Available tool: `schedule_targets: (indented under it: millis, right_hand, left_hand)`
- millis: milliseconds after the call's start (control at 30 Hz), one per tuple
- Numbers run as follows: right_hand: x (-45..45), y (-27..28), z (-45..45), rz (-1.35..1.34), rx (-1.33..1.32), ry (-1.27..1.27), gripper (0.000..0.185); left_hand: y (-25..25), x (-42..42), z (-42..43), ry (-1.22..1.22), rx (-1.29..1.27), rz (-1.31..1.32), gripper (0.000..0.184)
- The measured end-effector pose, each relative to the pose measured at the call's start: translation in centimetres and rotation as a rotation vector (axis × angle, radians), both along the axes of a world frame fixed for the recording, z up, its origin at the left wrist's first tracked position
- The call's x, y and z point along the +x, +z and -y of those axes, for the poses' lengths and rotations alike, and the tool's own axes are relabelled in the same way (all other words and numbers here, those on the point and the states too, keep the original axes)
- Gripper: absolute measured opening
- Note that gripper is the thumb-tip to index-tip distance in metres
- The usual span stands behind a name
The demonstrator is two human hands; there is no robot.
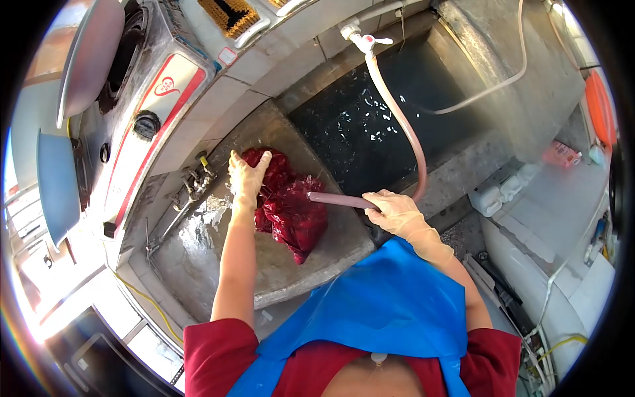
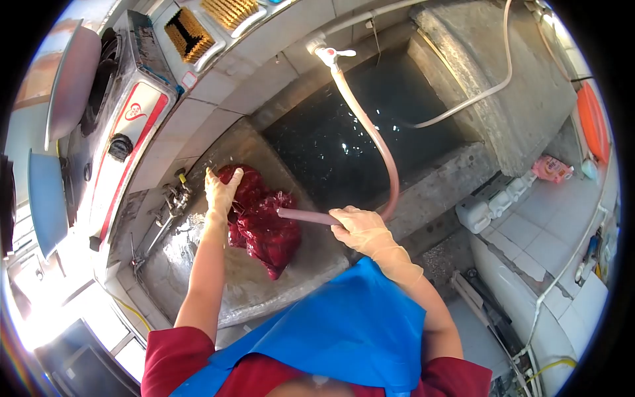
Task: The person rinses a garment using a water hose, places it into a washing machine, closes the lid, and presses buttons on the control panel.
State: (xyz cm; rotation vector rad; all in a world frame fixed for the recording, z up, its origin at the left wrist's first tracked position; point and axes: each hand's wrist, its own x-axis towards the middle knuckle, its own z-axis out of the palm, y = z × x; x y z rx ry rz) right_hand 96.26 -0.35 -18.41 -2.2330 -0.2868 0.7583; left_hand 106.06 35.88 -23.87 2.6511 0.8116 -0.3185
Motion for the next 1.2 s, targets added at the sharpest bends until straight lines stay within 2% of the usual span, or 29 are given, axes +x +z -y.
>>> schedule_targets:
  millis: [67,133,167,200,267,333,400,500,600,667,733,800,900,1133,1167,1200]
  right_hand:
    - [-0.1,0.6,-0.5,0.0,0.004,-0.007,0.036]
    - [-0.1,1.0,-0.5,0.004,0.006,-0.011,0.036]
    - [-0.2,1.0,-0.6,0.012,0.016,-0.037,0.036]
    - [-0.3,1.0,-0.7,0.02,0.028,-0.059,0.036]
    - [-0.4,1.2,-0.8,0.035,0.031,-0.061,0.035]
    - [-0.5,1.3,-0.9,0.038,0.035,-0.051,0.035]
    - [-0.4,1.2,-1.0,0.079,0.046,-0.035,0.035]
    - [-0.3,1.4,-0.9,0.04,0.026,-0.041,0.035]
    - [-0.4,1.3,-0.9,0.045,0.022,-0.051,0.036]
    - [-0.5,1.1,-0.9,0.026,0.022,-0.037,0.037]
    - [-0.4,1.0,-1.1,0.012,0.025,-0.026,0.037]
    - [-0.5,1.0,-1.3,0.003,0.013,-0.015,0.037]
    - [-0.6,0.3,-1.7,0.009,0.024,-0.011,0.038]
    - [-0.2,0.4,-1.3,-0.01,-0.005,0.009,0.038]
    - [-0.2,0.2,-1.1,-0.017,-0.007,0.013,0.038]
    - [-0.2,-0.1,-1.0,-0.015,-0.006,0.018,0.038]
  left_hand:
    - [-0.4,0.9,0.5,0.056,0.116,-0.331,0.106]
    - [-4.6,-0.1,-2.8,-0.11,0.051,-0.297,0.095]
    - [-5.9,-1.5,-3.6,-0.17,-0.109,0.004,0.08]
    - [-4.3,-2.6,-2.5,-0.188,-0.225,0.213,0.08]
    - [0.1,-4.3,0.1,-0.298,-0.416,0.434,0.076]
    - [0.9,-6.6,0.2,-0.935,-0.123,0.362,0.071]
    - [2.6,-8.9,2.6,-1.16,-0.018,-0.177,0.073]
    - [2.6,-9.6,4.2,-1.055,-0.028,-0.215,0.101]
    - [1.1,-7.8,3.4,-1.01,-0.013,-0.073,0.101]
    - [0.4,-6.7,3.3,-1.147,0.021,-0.108,0.083]
    - [0.9,-6.6,4.4,-1.19,0.009,-0.149,0.073]
    - [-0.7,-8.0,5.4,-1.194,-0.045,-0.082,0.062]
    - [-1.6,-8.6,7.6,-1.183,0.014,-0.21,0.051]
    - [-3.3,-7.9,8.7,-1.066,-0.087,-0.287,0.041]
    - [-4.2,-8.3,8.5,-1.058,-0.053,-0.154,0.04]
    - [-4.6,-8.3,8.6,-1.054,-0.058,-0.159,0.04]
